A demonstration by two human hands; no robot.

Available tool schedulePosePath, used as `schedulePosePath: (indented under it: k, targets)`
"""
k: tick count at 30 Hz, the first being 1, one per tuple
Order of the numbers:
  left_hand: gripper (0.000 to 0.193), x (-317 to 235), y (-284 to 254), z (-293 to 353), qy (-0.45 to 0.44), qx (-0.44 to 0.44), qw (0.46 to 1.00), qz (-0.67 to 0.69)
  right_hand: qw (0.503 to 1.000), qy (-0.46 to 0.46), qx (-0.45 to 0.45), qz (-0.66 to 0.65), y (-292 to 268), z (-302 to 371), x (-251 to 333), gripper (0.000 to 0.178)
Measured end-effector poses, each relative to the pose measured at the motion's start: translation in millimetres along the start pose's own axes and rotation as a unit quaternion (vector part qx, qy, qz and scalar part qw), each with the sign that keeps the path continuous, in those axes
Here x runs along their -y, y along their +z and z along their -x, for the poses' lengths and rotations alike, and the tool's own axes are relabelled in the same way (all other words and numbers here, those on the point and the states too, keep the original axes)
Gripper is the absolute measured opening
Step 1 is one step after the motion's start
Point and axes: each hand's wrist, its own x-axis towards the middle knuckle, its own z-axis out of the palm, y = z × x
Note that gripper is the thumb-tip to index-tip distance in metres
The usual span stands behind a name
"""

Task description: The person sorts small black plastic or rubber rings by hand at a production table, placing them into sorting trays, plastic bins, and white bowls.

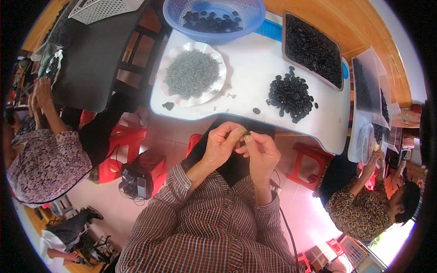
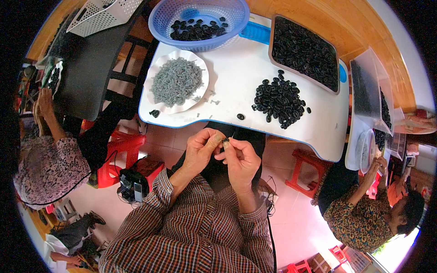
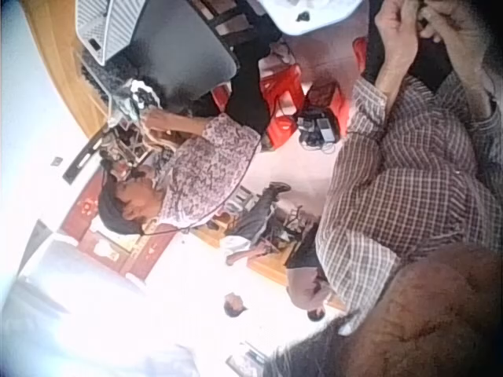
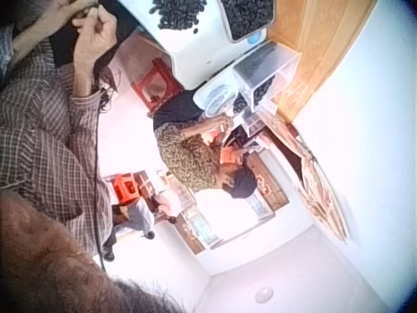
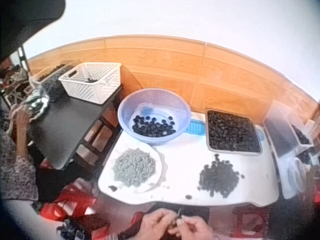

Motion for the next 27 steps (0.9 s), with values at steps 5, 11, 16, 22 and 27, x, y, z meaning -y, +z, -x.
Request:
schedulePosePath:
  k: [5, 11, 16, 22, 27]
  targets:
    - [0.017, 5, 2, 0, 0.017, -0.014, 1.0, 0.012, 1.0, -0.001, 0.005, 0.004, 0, 1, -1, 0.01]
    - [0.015, 0, 9, 3, 0.029, -0.036, 0.999, 0.002, 0.999, -0.02, 0.001, 0.027, 2, 2, -2, 0.011]
    - [0.014, 11, 15, 5, 0.047, -0.059, 0.997, 0.014, 0.997, -0.062, -0.01, 0.041, 2, 3, -8, 0.011]
    - [0.014, 11, 18, 4, 0.053, -0.064, 0.997, 0.0, 0.999, -0.039, -0.015, 0.027, -1, 0, -7, 0.013]
    - [0.015, 9, 9, 1, 0.016, -0.014, 0.999, 0.029, 1.0, -0.002, -0.005, 0.031, -6, -4, 0, 0.015]
